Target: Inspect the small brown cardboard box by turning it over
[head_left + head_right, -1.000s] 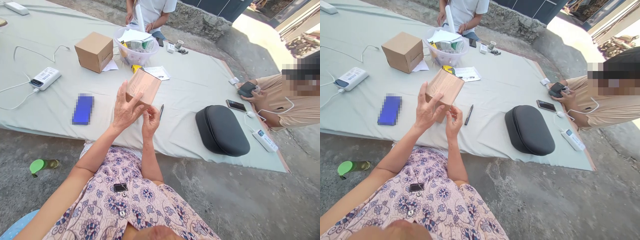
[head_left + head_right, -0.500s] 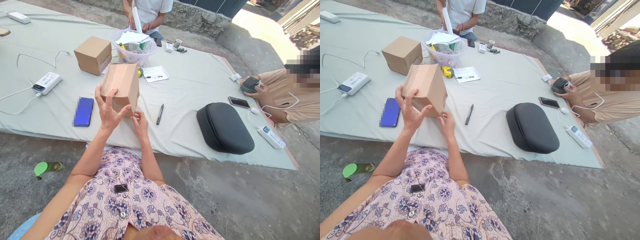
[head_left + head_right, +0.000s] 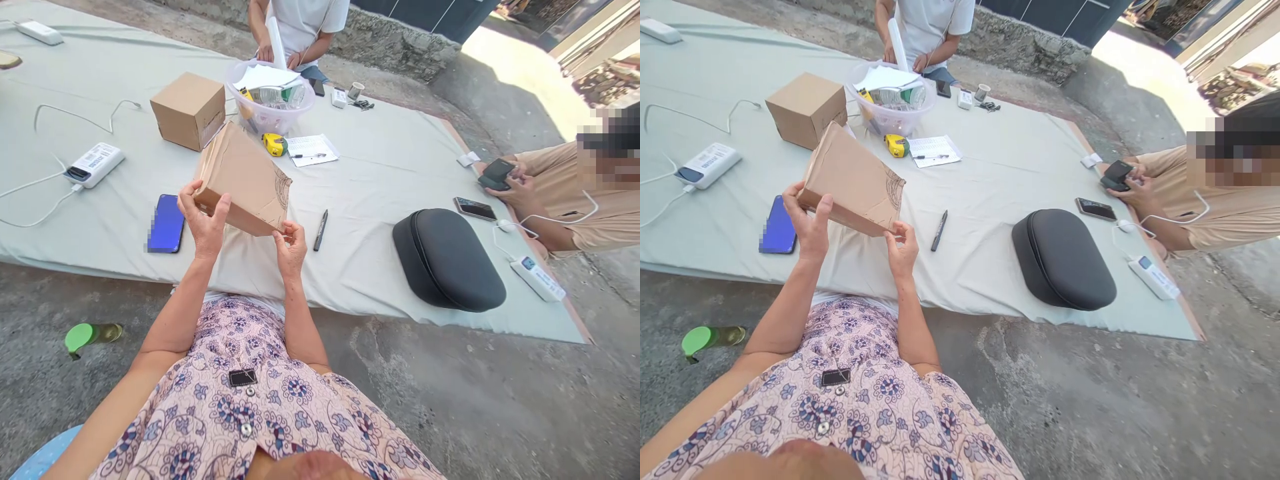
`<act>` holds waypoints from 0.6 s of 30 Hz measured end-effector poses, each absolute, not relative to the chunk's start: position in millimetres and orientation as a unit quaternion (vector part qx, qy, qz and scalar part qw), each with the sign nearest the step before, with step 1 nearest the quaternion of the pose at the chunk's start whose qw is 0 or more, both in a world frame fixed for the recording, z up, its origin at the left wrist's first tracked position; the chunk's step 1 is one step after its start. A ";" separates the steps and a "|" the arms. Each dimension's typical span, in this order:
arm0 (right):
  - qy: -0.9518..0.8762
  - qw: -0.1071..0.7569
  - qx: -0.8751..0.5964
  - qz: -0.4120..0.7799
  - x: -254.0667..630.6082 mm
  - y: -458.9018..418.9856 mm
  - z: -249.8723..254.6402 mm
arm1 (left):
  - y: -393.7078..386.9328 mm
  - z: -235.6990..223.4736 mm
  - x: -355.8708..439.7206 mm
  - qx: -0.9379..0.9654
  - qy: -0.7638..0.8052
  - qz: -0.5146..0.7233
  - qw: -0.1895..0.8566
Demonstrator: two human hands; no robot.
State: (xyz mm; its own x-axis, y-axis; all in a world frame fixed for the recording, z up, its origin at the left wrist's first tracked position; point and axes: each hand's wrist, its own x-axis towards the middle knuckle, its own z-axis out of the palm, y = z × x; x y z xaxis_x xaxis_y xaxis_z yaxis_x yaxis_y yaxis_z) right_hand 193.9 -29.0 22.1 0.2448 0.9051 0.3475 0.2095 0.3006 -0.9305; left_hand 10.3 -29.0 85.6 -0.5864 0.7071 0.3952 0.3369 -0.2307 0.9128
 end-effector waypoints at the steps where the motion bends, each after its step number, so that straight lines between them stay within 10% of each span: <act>1: -0.538 0.610 -0.509 0.282 194.5 -29.6 23.8 | -27.8 85.3 10.8 0.406 0.593 0.672 0.181; 7: -0.564 0.618 -0.496 0.234 196.7 -30.5 25.7 | -27.6 89.2 13.0 0.244 0.513 0.729 0.383; 18: -0.596 0.613 -0.452 0.256 212.3 -24.9 18.6 | -20.0 77.3 3.1 0.234 0.521 0.707 0.417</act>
